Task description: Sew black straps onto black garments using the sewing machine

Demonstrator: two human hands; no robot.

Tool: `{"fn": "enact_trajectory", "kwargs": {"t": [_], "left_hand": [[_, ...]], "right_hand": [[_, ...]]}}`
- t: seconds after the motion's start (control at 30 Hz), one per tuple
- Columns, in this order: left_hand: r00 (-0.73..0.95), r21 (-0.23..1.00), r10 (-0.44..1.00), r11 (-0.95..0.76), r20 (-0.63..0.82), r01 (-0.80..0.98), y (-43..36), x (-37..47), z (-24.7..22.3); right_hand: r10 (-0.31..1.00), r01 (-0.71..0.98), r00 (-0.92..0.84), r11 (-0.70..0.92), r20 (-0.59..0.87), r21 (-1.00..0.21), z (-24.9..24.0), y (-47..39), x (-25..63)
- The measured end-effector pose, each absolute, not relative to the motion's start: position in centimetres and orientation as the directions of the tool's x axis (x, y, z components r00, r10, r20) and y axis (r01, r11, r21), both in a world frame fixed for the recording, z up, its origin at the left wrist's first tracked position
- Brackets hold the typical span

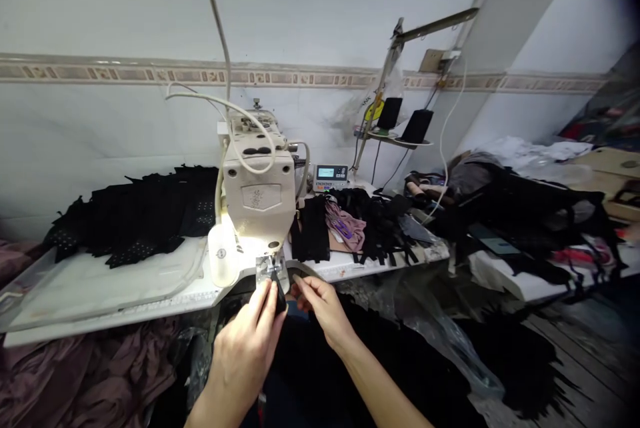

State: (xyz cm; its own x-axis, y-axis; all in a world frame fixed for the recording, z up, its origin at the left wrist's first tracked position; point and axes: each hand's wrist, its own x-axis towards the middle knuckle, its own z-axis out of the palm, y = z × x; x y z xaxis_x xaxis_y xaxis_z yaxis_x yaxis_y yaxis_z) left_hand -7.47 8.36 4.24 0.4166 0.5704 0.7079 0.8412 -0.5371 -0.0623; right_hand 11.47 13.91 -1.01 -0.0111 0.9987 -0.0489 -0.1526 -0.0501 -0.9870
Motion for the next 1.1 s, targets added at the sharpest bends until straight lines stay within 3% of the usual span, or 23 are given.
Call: {"fn": "enact_trajectory", "kwargs": {"t": [0.23,0.4,0.67,0.87,1.1], "left_hand": [[0.387,0.03,0.588,-0.574,0.71,0.818,8.2,-8.0,3.7],[0.388,0.101,0.575,-0.64,0.72,0.761,7.3,-8.9,2.4],[0.34,0.124,0.566,-0.627,0.751,0.769,6.3,-10.2,1.0],[0.348,0.076,0.561,-0.598,0.751,0.798,5.7,-11.0,0.3],[0.341,0.099,0.555,-0.616,0.759,0.782,5.7,-11.3,0.9]], "right_hand": [[0.996,0.13,-0.067,0.073,0.064,-0.989,-2.7,17.4,16.0],[0.99,0.273,-0.015,0.141,0.142,-0.952,-1.8,22.2,17.0],[0.926,0.553,0.282,0.059,0.253,-0.831,1.7,31.5,19.4],[0.92,0.528,0.293,0.071,0.26,-0.846,2.6,34.1,20.4],[0.957,0.264,0.187,0.167,0.22,-0.95,5.4,31.2,20.7]]}}
